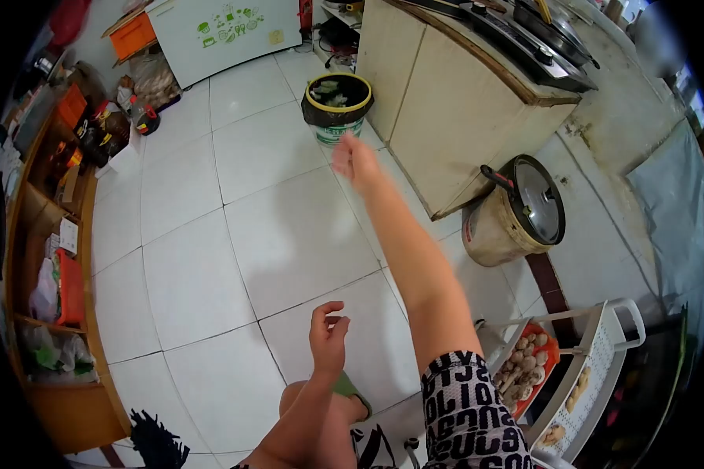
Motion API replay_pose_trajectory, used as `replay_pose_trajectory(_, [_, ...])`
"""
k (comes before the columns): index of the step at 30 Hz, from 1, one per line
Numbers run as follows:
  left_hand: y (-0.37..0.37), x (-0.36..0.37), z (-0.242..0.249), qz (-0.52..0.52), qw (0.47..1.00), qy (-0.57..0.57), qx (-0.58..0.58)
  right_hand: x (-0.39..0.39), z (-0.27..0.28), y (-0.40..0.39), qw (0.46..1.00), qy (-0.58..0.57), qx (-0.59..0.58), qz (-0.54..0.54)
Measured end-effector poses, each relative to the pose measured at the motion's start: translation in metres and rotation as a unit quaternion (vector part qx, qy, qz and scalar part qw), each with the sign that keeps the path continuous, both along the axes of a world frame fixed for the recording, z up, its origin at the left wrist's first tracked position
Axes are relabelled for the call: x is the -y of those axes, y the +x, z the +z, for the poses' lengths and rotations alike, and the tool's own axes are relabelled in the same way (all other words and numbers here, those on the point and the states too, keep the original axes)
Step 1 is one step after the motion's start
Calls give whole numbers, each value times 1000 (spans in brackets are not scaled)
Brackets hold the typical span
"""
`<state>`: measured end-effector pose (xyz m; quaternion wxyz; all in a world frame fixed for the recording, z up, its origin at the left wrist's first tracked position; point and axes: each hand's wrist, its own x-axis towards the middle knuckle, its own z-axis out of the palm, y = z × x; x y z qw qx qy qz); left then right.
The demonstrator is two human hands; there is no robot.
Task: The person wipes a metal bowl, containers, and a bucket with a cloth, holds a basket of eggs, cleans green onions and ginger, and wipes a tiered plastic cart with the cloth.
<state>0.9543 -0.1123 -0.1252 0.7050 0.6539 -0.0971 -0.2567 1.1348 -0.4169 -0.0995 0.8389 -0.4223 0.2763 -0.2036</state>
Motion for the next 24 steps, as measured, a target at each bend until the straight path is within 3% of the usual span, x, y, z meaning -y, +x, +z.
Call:
replay_pose_trajectory(1, [-2,-1,1,-1,1000,4,-2,-9,-25,-15,999,16,21,40])
replay_pose_trajectory(4, [-2,4,9,13,999,15,48,-69,-86,-60,993,118,-15,29])
replay_pose_trajectory(9, [-22,14,4,6,996,11,93,-175,-120,-167,967,244,-64,22])
replay_pose_trajectory(11, [-32,19,4,14,986,49,158,-202,-151,-215,971,232,48,38])
replay_pose_trajectory(14, [-56,27,9,-5,993,32,113,-246,-56,-284,986,155,-20,-57])
replay_pose_trajectory(21, [-150,42,38,-79,978,20,192,-303,-45,-466,985,126,-112,-25])
replay_pose_trajectory(24, [-180,49,22,-93,967,23,234,-319,-34,-552,989,28,-127,77])
